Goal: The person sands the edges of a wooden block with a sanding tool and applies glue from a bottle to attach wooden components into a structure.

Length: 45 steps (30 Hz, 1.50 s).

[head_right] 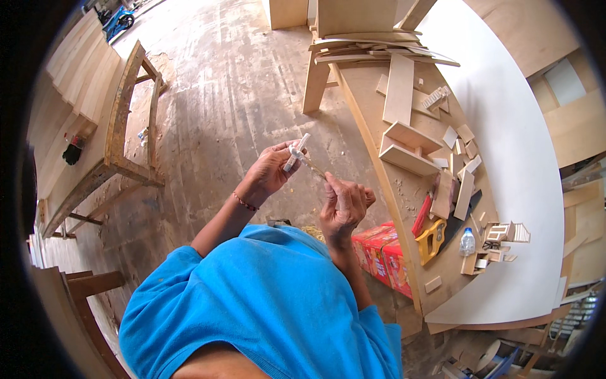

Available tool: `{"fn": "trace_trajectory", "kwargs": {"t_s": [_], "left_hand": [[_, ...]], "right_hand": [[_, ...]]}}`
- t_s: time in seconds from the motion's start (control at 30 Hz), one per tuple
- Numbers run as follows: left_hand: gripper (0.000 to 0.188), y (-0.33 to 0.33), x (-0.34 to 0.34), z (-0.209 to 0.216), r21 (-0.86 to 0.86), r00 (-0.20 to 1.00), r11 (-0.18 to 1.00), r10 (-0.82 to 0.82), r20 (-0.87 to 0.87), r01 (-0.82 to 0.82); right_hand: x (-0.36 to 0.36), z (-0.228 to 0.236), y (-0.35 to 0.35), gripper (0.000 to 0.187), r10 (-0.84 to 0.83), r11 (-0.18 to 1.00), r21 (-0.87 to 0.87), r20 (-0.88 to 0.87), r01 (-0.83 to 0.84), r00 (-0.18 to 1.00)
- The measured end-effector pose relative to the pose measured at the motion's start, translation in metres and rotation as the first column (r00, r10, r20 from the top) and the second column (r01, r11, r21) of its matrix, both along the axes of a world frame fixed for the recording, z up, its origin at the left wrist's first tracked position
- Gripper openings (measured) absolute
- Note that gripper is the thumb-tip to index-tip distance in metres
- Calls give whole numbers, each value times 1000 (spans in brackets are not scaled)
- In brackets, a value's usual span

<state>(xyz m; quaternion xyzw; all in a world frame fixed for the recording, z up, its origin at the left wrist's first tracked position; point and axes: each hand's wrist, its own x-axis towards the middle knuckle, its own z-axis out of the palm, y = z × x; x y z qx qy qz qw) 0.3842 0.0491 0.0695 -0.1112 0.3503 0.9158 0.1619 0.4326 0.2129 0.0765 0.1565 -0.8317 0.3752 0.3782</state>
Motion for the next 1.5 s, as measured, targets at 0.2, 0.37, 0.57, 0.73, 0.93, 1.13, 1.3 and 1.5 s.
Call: {"fn": "trace_trajectory", "kwargs": {"t_s": [0.2, 0.37, 0.57, 0.73, 0.93, 1.13, 1.3, 1.5], "left_hand": [[21, -2, -1, -2, 31, 1000, 999, -11, -9, 11], [22, -12, -5, 2, 33, 1000, 999, -1, -1, 1], [22, -11, -5, 6, 16, 1000, 999, 29, -11, -29], [23, -10, -3, 5, -14, 999, 999, 31, -7, -31], [26, -15, -8, 1, 17, 999, 999, 30, -23, -29], [22, -13, -5, 8, -13, 999, 999, -33, -12, 33], [24, -13, -5, 6, -46, 997, 997, -65, -34, 64], [26, -17, -7, 3, -34, 997, 997, -65, -40, 63]], "right_hand": [[-2, -1, -1, 13, -5, 994, 105, -5, 5, 1000], [2, -2, 4, 13, -18, 992, 122, -12, 20, 1000], [-5, 2, 2, 13, -37, 996, 81, 14, 35, 999], [-7, 6, 2, 14, -6, 989, 151, 17, 3, 1000], [1, 13, 4, 13, 83, 985, 154, 12, -84, 996], [-11, 7, 4, 12, -48, 991, 124, 32, 44, 998], [-13, 4, 5, 13, -56, 989, 137, 29, 52, 998], [0, 10, 8, 15, 75, 974, 214, -10, -71, 997]]}}
